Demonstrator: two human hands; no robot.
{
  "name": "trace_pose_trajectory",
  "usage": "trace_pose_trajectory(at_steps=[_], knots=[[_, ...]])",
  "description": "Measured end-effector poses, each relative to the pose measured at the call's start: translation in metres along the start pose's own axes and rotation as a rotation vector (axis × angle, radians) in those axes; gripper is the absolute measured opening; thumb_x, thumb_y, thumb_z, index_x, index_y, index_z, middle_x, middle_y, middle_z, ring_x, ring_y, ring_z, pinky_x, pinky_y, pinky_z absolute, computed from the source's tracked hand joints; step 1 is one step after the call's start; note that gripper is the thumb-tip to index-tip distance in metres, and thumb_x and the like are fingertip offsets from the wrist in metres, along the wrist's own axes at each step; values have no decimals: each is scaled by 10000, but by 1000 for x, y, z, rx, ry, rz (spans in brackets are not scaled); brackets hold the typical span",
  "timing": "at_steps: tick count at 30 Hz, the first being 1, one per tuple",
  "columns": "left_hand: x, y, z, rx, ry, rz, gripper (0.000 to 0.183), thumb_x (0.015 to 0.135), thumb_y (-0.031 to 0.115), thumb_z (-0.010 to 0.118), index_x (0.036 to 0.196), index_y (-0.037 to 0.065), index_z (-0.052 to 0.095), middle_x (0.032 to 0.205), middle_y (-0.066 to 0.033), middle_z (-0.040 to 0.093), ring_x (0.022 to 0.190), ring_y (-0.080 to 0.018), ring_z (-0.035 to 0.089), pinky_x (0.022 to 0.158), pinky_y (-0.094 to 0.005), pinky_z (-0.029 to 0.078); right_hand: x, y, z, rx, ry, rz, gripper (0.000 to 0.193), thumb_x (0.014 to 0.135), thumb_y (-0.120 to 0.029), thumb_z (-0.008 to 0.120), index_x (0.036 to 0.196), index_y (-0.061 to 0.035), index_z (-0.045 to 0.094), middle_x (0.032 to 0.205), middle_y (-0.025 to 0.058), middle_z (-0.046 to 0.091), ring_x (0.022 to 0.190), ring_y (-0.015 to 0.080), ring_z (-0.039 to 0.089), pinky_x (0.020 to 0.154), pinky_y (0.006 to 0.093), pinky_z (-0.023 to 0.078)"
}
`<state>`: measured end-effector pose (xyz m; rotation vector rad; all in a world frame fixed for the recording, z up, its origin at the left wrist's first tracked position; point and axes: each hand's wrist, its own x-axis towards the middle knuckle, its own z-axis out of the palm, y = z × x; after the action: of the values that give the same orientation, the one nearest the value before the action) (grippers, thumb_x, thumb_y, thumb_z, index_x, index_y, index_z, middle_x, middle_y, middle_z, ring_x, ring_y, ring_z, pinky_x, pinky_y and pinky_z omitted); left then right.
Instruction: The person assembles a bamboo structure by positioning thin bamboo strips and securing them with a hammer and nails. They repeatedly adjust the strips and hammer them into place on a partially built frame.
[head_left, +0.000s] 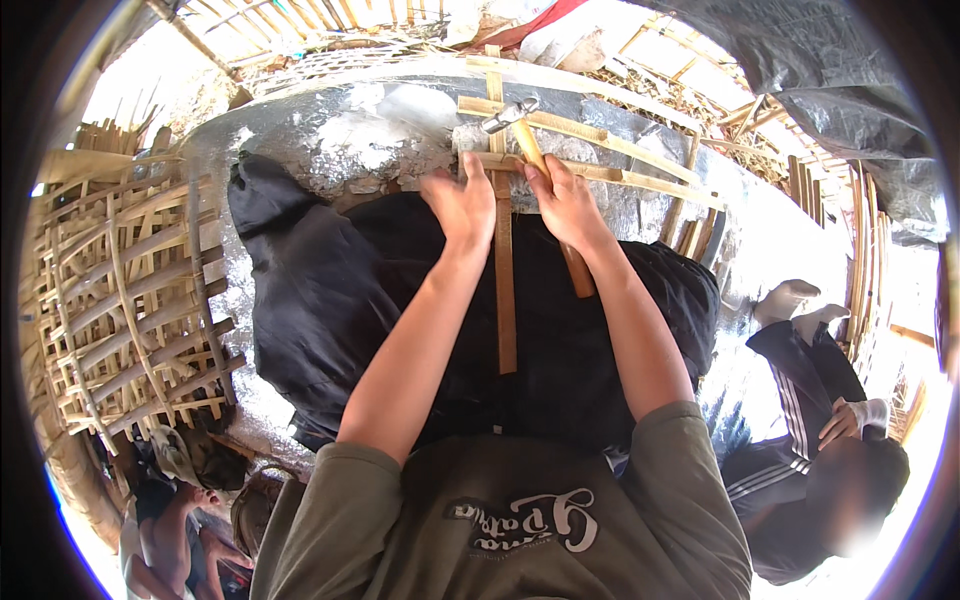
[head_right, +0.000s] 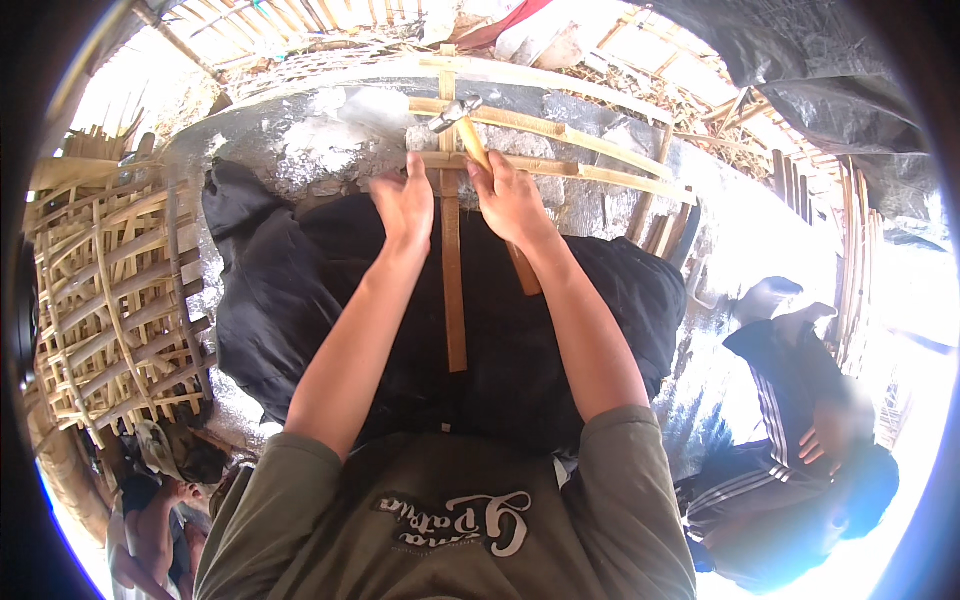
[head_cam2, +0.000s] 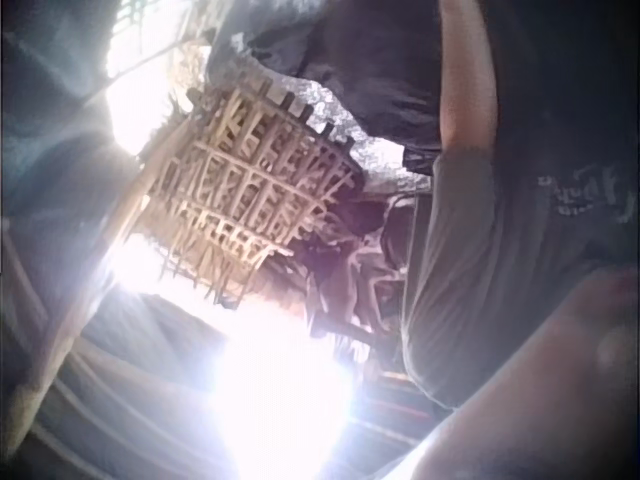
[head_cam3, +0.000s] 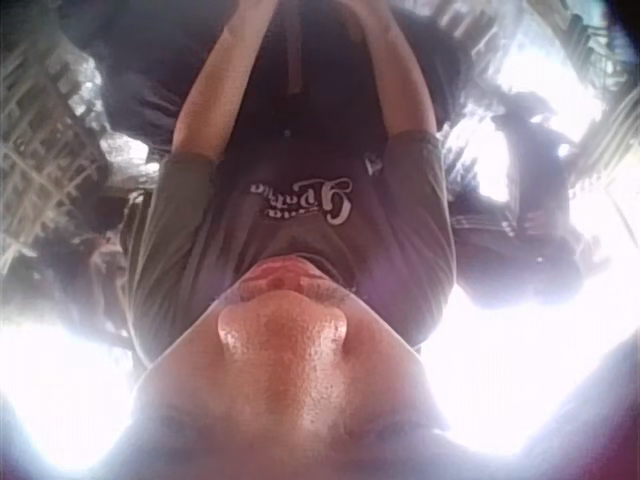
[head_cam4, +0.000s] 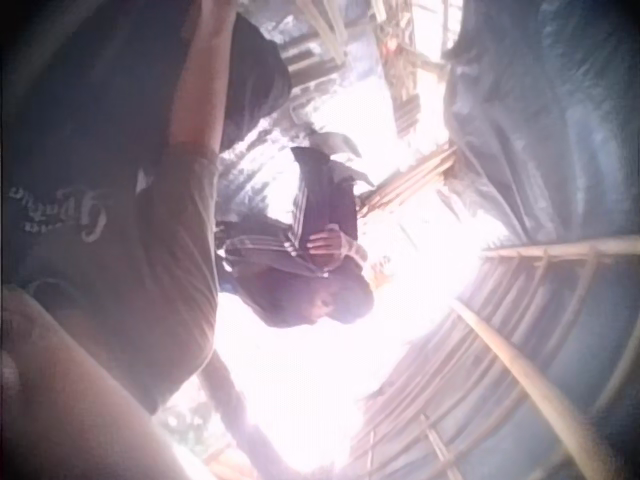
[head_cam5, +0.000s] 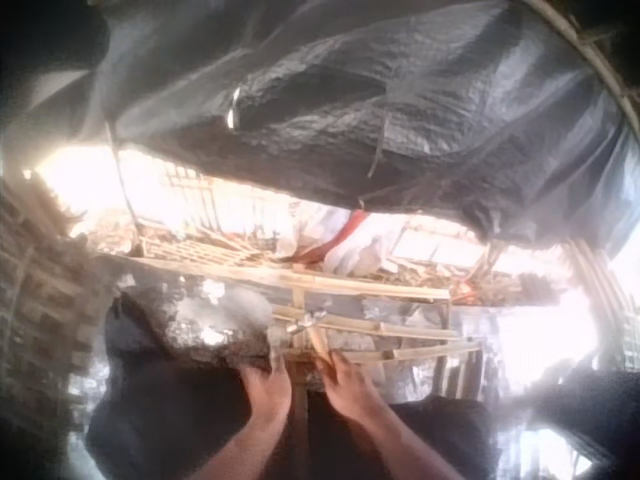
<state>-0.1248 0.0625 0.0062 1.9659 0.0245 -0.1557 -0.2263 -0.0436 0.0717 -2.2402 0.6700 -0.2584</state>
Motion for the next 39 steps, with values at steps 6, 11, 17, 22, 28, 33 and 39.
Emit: trace_pose_trajectory(at_steps=[6, 11, 17, 22, 28, 33, 39], knots=[[-14, 25, -26, -373, -501, -620, 738, 1003, 617, 468, 1171, -95, 560, 895, -157, 631, 731, -240, 676, 628, -425, 617, 3, 12, 4, 21, -31, 14, 293, 1038, -316, 533, 1048, -28, 584, 815, 246, 665, 782, 444, 671, 686, 509, 505], [-18, 30, -25, -553, -638, -758, 786, 970, 686, 462, 1200, -57, 569, 888, -150, 635, 743, -248, 685, 657, -443, 625, 0, -3, -2, 11, -21, 21, 282, 1036, -314, 536, 1074, -40, 593, 818, 234, 672, 779, 439, 674, 682, 502, 506], [-24, 23, -6, -580, -599, -780, 839, 972, 725, 389, 1163, -70, 574, 796, -125, 603, 667, -249, 653, 604, -442, 609, 2, 13, 6, 73, -3, -2, 246, 1027, -282, 558, 1115, -57, 606, 817, 216, 677, 778, 422, 680, 676, 485, 512], [-17, 19, -5, -511, -640, -776, 786, 984, 694, 396, 993, -66, 593, 677, -107, 573, 572, -256, 637, 593, -425, 600, 1, 9, 6, 99, 6, 10, 235, 1020, -276, 579, 1037, -43, 605, 810, 214, 676, 766, 410, 683, 668, 470, 511], [-48, 35, -42, 532, -345, 376, 391, 944, 233, 623, 1198, -53, 535, 1030, -272, 654, 726, -379, 691, 605, -421, 599, -1, 8, 2, 110, 17, 46, 233, 1018, -270, 590, 1017, -37, 603, 825, 218, 680, 763, 428, 671, 670, 464, 511], [-68, 40, -44, 763, -394, 657, 620, 940, 176, 622, 1514, 165, 388, 1570, -314, 212, 841, -437, 665, 662, -451, 609, 0, 2, -2, 47, 11, 70, 310, 1036, -340, 533, 1050, -38, 600, 904, 228, 689, 878, 446, 664, 758, 498, 514], [-62, 35, -34, 908, -486, 596, 784, 944, 288, 646, 1609, 200, 243, 1652, -274, 64, 834, -340, 682, 618, -376, 601, 3, 15, 2, 181, -22, 48, 422, 1043, -433, 491, 1100, -29, 599, 1009, 247, 690, 1004, 459, 645, 842, 494, 511]])
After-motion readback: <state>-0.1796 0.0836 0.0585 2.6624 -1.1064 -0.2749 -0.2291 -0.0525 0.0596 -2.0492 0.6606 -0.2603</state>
